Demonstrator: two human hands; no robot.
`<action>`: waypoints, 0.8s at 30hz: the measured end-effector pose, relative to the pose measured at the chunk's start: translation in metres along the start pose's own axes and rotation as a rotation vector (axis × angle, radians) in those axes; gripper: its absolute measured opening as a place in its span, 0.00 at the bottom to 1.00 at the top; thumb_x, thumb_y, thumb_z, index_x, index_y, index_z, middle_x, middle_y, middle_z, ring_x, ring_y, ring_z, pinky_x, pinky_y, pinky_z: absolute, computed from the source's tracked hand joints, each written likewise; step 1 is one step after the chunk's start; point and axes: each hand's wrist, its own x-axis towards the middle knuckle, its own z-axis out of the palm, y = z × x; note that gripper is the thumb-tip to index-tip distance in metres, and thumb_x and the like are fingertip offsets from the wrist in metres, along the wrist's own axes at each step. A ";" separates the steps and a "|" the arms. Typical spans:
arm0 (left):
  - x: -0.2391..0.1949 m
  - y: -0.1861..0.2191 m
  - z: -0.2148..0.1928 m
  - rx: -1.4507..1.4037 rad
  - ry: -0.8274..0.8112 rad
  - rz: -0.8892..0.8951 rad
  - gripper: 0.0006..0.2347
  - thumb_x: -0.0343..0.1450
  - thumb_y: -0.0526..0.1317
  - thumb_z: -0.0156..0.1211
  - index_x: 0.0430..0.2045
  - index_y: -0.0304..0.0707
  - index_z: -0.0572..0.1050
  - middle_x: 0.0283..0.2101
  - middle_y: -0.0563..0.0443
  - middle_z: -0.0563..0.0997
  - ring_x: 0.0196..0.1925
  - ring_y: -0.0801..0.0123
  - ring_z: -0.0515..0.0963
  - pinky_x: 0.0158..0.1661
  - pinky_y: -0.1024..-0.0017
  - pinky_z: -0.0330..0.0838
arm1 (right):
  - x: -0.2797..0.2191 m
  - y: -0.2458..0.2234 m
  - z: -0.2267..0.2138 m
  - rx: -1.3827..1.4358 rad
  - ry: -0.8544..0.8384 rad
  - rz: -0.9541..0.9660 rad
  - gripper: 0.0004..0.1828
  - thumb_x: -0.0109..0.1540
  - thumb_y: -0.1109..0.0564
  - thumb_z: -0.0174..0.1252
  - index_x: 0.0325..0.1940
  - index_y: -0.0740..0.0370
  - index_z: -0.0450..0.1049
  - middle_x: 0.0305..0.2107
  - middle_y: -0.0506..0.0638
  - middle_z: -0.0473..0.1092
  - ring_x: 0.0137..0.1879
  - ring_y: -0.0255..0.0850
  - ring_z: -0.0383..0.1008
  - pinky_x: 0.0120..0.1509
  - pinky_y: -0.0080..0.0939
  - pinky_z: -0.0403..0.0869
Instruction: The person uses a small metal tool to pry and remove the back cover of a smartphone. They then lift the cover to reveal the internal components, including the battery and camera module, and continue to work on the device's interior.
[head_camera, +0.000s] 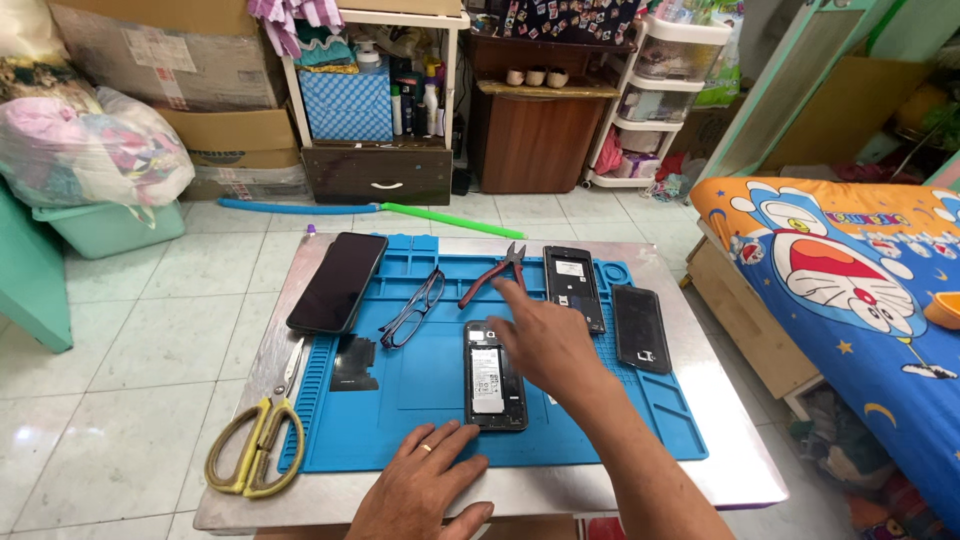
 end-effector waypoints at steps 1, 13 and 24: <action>-0.001 -0.001 0.001 0.002 -0.003 0.005 0.20 0.76 0.55 0.61 0.52 0.39 0.80 0.69 0.34 0.71 0.69 0.37 0.68 0.65 0.38 0.54 | -0.002 -0.006 -0.008 0.001 0.004 0.005 0.27 0.70 0.44 0.53 0.72 0.50 0.61 0.26 0.58 0.79 0.29 0.64 0.77 0.31 0.64 0.69; 0.000 -0.003 0.001 -0.011 -0.020 -0.010 0.19 0.76 0.55 0.61 0.54 0.42 0.79 0.69 0.35 0.71 0.71 0.37 0.66 0.64 0.38 0.54 | -0.001 0.009 -0.004 -0.020 -0.008 -0.005 0.33 0.68 0.45 0.59 0.75 0.47 0.59 0.32 0.50 0.81 0.39 0.61 0.80 0.34 0.64 0.72; 0.003 0.008 -0.008 -0.019 -0.015 -0.018 0.18 0.74 0.51 0.65 0.52 0.39 0.79 0.68 0.32 0.72 0.69 0.38 0.69 0.65 0.38 0.56 | 0.017 0.008 0.031 0.001 0.116 -0.069 0.25 0.68 0.57 0.53 0.71 0.52 0.66 0.20 0.57 0.75 0.23 0.60 0.72 0.27 0.62 0.67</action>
